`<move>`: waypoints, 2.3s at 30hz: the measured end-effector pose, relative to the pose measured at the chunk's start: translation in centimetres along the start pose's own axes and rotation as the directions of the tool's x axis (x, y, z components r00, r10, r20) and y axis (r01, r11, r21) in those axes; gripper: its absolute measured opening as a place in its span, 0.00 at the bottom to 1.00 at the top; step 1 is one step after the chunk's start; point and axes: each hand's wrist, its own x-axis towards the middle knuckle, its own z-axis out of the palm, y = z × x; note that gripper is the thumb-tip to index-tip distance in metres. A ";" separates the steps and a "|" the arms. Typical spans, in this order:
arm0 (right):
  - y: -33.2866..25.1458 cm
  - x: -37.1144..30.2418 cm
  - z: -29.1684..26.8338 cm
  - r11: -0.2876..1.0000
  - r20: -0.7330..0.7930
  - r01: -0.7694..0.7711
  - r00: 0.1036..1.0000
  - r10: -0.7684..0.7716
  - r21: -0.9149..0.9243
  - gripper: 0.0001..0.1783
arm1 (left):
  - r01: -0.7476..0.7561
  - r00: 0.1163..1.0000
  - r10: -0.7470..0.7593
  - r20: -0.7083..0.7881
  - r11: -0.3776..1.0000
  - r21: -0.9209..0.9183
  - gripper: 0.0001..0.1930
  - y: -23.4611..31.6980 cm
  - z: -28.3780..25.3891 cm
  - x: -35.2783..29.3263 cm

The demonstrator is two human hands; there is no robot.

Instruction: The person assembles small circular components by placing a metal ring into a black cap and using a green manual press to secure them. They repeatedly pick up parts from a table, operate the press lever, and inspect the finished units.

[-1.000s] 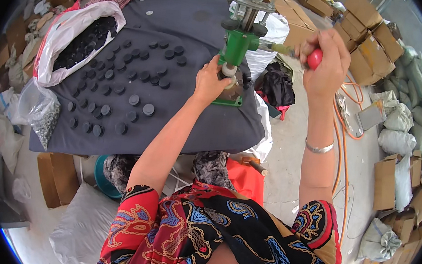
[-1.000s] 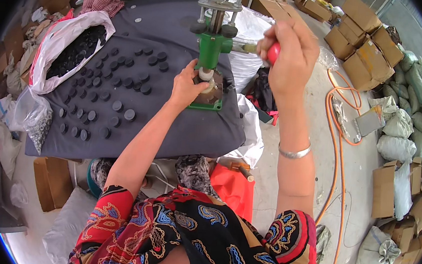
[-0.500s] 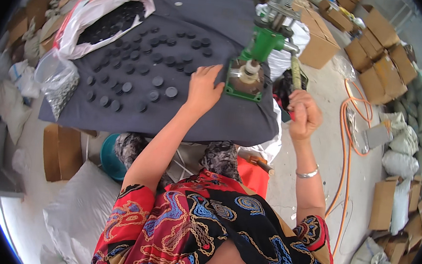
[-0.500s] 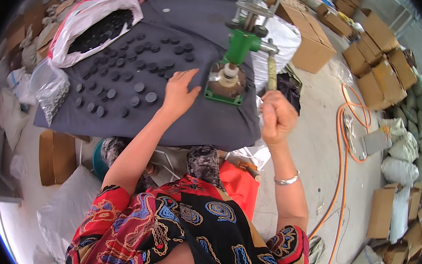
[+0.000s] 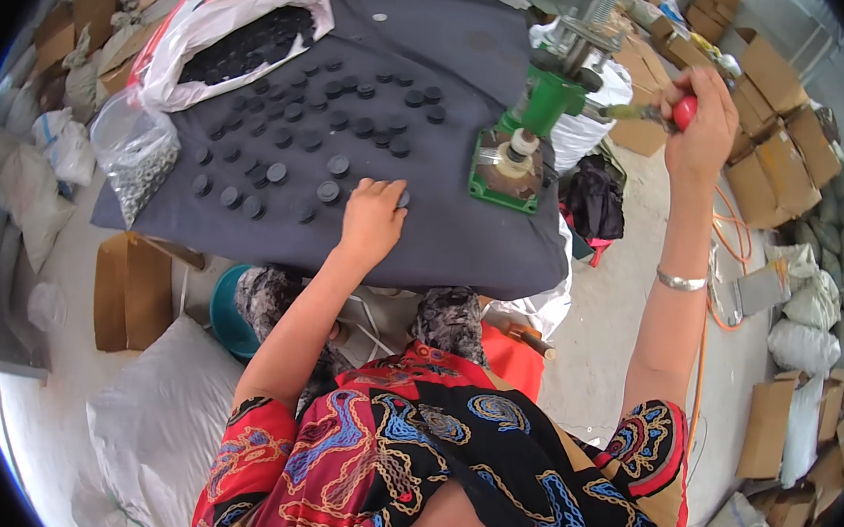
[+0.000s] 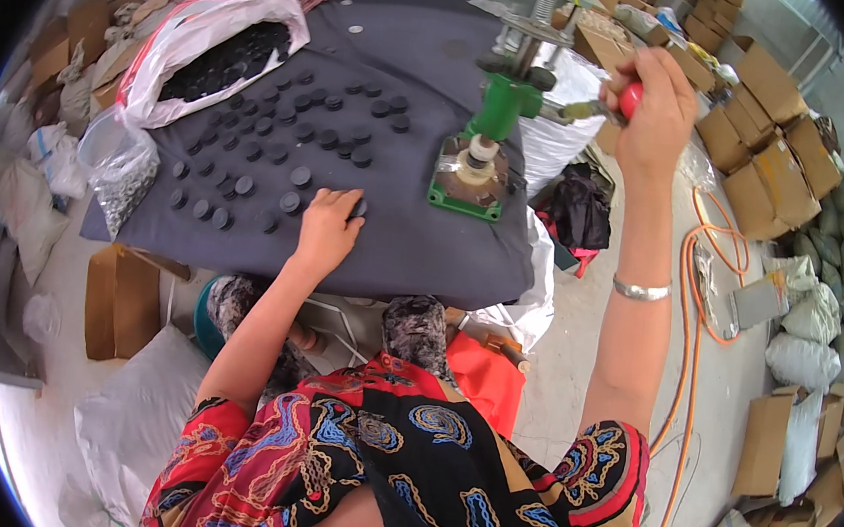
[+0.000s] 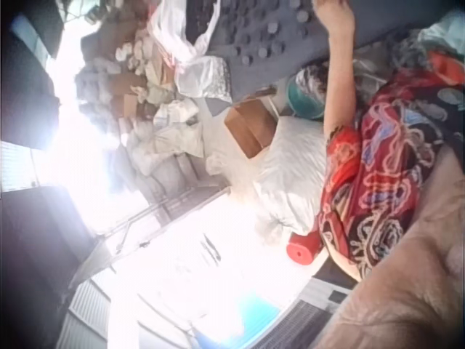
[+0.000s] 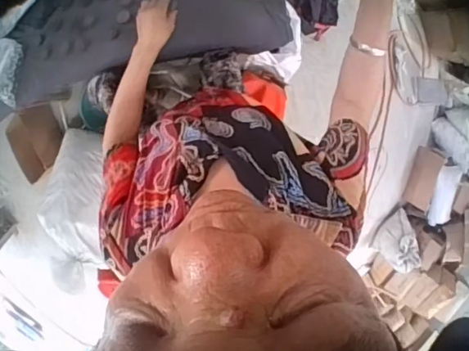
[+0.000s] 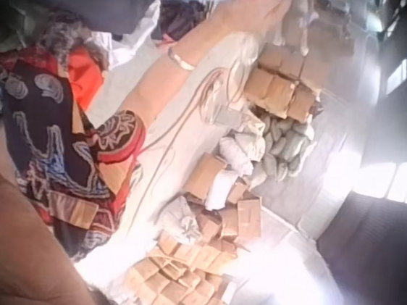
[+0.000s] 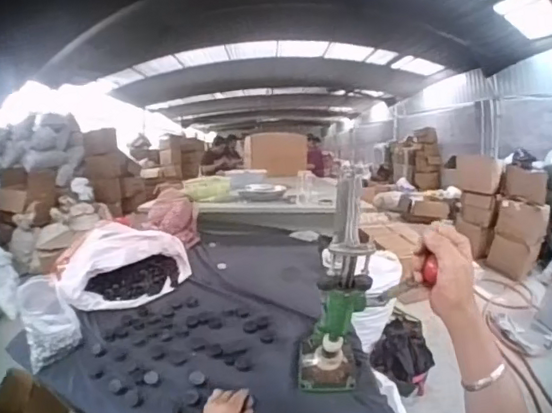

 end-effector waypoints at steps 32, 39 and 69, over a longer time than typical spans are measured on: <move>-0.5 -1.9 1.0 0.997 -0.028 0.037 0.999 -0.039 -0.064 0.14 | 0.250 0.968 -0.196 0.154 0.774 -0.581 0.38 7.8 10.6 12.9; 5.8 -12.5 -1.5 0.867 0.188 0.477 0.873 -0.449 -0.145 0.10 | 0.175 0.984 -0.161 0.073 0.836 -0.519 0.36 6.4 8.5 11.0; 0.2 -0.2 0.0 0.997 0.006 0.056 0.998 -0.055 -0.059 0.12 | 0.092 0.972 -0.108 -0.208 0.992 -0.085 0.27 -1.1 -1.0 0.6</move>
